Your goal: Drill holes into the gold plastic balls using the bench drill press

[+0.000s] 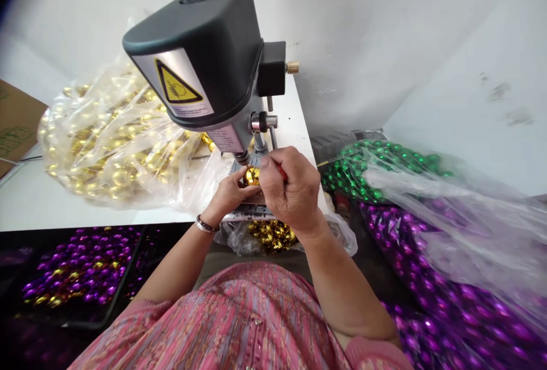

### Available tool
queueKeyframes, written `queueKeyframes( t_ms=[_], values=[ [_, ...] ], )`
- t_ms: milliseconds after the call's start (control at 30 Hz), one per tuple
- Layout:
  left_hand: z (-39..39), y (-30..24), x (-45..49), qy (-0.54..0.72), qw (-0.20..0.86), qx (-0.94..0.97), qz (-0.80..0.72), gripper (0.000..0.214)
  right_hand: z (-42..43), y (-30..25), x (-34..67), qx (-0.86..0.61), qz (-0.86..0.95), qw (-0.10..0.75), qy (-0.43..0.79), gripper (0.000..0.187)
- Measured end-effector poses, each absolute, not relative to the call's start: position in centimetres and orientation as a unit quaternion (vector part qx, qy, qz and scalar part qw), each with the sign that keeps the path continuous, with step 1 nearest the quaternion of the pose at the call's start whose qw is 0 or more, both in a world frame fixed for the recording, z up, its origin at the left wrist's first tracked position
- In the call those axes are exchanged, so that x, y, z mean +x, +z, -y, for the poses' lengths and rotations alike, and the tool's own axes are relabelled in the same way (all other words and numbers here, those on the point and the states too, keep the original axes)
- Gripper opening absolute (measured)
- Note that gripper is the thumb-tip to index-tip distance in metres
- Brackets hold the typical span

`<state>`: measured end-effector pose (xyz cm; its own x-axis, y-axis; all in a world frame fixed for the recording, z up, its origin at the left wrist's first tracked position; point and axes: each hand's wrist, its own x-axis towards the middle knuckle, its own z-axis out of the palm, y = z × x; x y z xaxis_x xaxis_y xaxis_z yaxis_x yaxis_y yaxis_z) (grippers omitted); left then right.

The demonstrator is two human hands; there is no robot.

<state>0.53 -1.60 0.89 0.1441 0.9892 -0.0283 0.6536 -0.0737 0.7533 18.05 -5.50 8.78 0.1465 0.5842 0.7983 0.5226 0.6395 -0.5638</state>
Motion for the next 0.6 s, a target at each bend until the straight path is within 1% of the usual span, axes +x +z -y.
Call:
queueKeyframes(
  t_ms=[233,500,600],
  values=[
    [1.6,0.4,0.5,0.271,0.316,0.686,-0.597,0.056,4.9,6.4,17.6,-0.407,0.635,0.656,-0.025,0.008],
    [1.6,0.2,0.5,0.275,0.326,0.688,-0.587,0.054,3.3,1.9,17.0,-0.354,0.606,0.712,0.030,0.009],
    [1.5,0.0,0.4,0.278,0.335,0.688,-0.581,0.054,3.5,2.7,16.9,-0.345,0.605,0.717,0.039,0.010]
  ],
)
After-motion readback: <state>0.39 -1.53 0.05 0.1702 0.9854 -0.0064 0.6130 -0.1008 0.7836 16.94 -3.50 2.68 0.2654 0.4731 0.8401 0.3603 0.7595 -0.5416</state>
